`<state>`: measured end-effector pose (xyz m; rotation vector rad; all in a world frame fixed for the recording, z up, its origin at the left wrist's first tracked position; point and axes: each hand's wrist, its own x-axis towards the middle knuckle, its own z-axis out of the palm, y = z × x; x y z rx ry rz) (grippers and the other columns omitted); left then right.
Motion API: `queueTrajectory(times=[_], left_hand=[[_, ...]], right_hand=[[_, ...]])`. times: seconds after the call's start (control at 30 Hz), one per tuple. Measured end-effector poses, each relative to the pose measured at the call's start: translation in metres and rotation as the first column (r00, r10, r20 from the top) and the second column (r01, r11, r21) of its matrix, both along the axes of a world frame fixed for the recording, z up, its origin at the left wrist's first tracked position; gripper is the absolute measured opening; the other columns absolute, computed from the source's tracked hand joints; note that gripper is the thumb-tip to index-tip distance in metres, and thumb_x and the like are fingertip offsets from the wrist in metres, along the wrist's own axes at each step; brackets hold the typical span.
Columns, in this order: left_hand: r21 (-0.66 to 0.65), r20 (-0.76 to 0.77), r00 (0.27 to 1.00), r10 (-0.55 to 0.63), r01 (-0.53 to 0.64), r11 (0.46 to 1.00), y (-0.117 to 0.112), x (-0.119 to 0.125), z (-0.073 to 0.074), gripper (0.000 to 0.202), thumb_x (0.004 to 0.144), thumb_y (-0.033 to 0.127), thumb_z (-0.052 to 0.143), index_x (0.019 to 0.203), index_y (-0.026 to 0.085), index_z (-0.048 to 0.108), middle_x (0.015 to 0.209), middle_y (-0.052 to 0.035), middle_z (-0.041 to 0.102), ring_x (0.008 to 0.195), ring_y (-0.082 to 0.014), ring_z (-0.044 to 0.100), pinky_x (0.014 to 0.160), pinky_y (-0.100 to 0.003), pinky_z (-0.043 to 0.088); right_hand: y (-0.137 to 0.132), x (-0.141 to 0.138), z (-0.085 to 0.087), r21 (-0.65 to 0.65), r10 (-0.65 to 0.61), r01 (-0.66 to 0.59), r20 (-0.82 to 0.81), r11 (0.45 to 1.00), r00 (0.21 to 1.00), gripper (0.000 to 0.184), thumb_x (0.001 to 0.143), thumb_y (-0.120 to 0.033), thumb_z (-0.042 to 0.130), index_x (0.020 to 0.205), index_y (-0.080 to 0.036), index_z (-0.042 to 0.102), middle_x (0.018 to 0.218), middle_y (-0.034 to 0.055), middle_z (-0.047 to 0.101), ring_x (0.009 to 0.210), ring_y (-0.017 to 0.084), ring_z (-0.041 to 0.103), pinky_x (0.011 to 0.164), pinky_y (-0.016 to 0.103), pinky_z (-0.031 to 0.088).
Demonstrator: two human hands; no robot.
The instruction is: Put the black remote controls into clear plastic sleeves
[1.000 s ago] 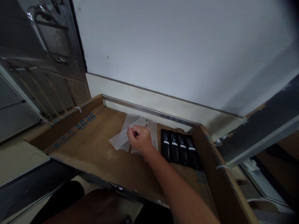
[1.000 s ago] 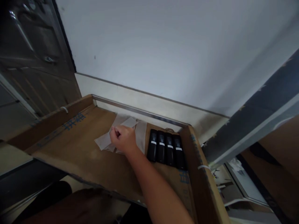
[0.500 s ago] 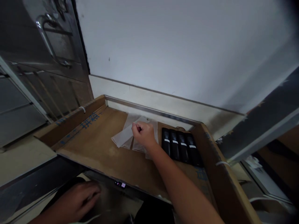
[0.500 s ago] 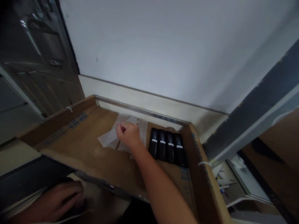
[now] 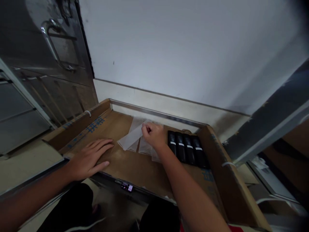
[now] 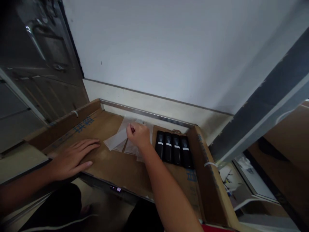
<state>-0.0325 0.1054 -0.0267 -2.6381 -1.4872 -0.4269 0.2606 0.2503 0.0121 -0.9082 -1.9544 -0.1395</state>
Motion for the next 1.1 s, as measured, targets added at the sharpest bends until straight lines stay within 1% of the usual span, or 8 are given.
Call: queueTrajectory(times=[0.13,0.3,0.57,0.67,0.77,0.9,1.0,1.1], left_hand=[[-0.045,0.016,0.996,-0.088,0.089,0.995,0.006,-0.002,0.009,0.058,0.095,0.048,0.059,0.147,0.025,0.048,0.158,-0.01,0.047,0.143,-0.0315,0.044,0.119,-0.047,0.035],[-0.042,0.068,0.995,-0.079,0.082,0.996,0.008,-0.002,0.007,0.054,0.094,0.048,0.061,0.142,0.024,0.053,0.152,-0.0108,0.052,0.138,-0.0314,0.049,0.115,-0.046,0.039],[-0.043,0.121,0.991,-0.049,0.055,0.998,0.008,-0.002,0.004,0.054,0.093,0.052,0.061,0.139,0.025,0.056,0.15,-0.0099,0.055,0.134,-0.0319,0.053,0.112,-0.046,0.042],[-0.04,0.138,0.99,-0.034,0.04,0.998,0.007,-0.002,0.004,0.053,0.093,0.052,0.061,0.138,0.025,0.057,0.149,-0.0097,0.056,0.134,-0.032,0.053,0.112,-0.046,0.042],[-0.045,0.148,0.989,-0.028,0.035,0.998,0.007,-0.001,0.005,0.052,0.092,0.054,0.062,0.136,0.026,0.059,0.147,-0.0094,0.057,0.133,-0.0323,0.054,0.111,-0.046,0.042],[-0.047,0.156,0.988,-0.02,0.027,0.999,0.008,0.0,0.005,0.049,0.093,0.054,0.061,0.134,0.026,0.059,0.146,-0.0097,0.058,0.132,-0.0318,0.054,0.11,-0.048,0.043],[-0.039,0.161,0.987,-0.017,0.024,0.999,0.009,0.0,0.003,0.047,0.095,0.054,0.059,0.131,0.024,0.059,0.144,-0.0106,0.058,0.131,-0.0312,0.054,0.11,-0.048,0.043],[-0.028,0.172,0.985,-0.018,0.023,0.999,0.009,0.0,0.002,0.045,0.095,0.052,0.059,0.129,0.023,0.059,0.142,-0.011,0.059,0.13,-0.0309,0.055,0.109,-0.047,0.044]], right_hand=[[0.003,0.001,-0.001,0.024,-0.014,0.013,0.025,1.0,1.0,0.039,0.094,-0.029,0.05,0.056,-0.021,0.047,0.052,-0.0017,0.05,0.05,0.012,0.043,0.056,0.028,0.025],[-0.003,0.006,-0.001,0.06,-0.089,0.089,-0.002,0.994,0.996,0.04,0.096,-0.029,0.049,0.056,-0.021,0.048,0.051,-0.0018,0.048,0.05,0.012,0.043,0.056,0.027,0.027],[-0.046,0.035,-0.008,0.004,-0.221,0.222,-0.065,0.975,0.973,0.043,0.097,-0.029,0.048,0.055,-0.022,0.042,0.051,-0.0034,0.043,0.049,0.012,0.039,0.054,0.028,0.025],[-0.072,0.046,-0.018,-0.053,-0.256,0.251,-0.132,0.967,0.958,0.044,0.097,-0.029,0.049,0.055,-0.022,0.037,0.051,-0.0056,0.036,0.048,0.01,0.036,0.054,0.027,0.025],[-0.091,0.054,-0.027,-0.163,-0.343,0.309,-0.262,0.937,0.902,0.047,0.096,-0.032,0.052,0.055,-0.022,0.033,0.051,-0.0076,0.03,0.047,0.009,0.031,0.053,0.026,0.024],[-0.103,0.06,-0.024,-0.298,-0.435,0.342,-0.345,0.891,0.832,0.049,0.095,-0.037,0.056,0.054,-0.022,0.033,0.05,-0.0083,0.026,0.047,0.008,0.029,0.051,0.025,0.023],[-0.136,0.046,-0.029,-0.276,-0.384,0.292,-0.389,0.916,0.837,0.05,0.097,-0.036,0.055,0.055,-0.022,0.032,0.051,-0.008,0.027,0.047,0.009,0.03,0.051,0.025,0.024],[-0.204,0.007,-0.066,-0.224,-0.2,0.124,-0.358,0.967,0.912,0.042,0.098,-0.029,0.049,0.058,-0.021,0.039,0.053,-0.0047,0.039,0.048,0.01,0.039,0.053,0.025,0.028]])
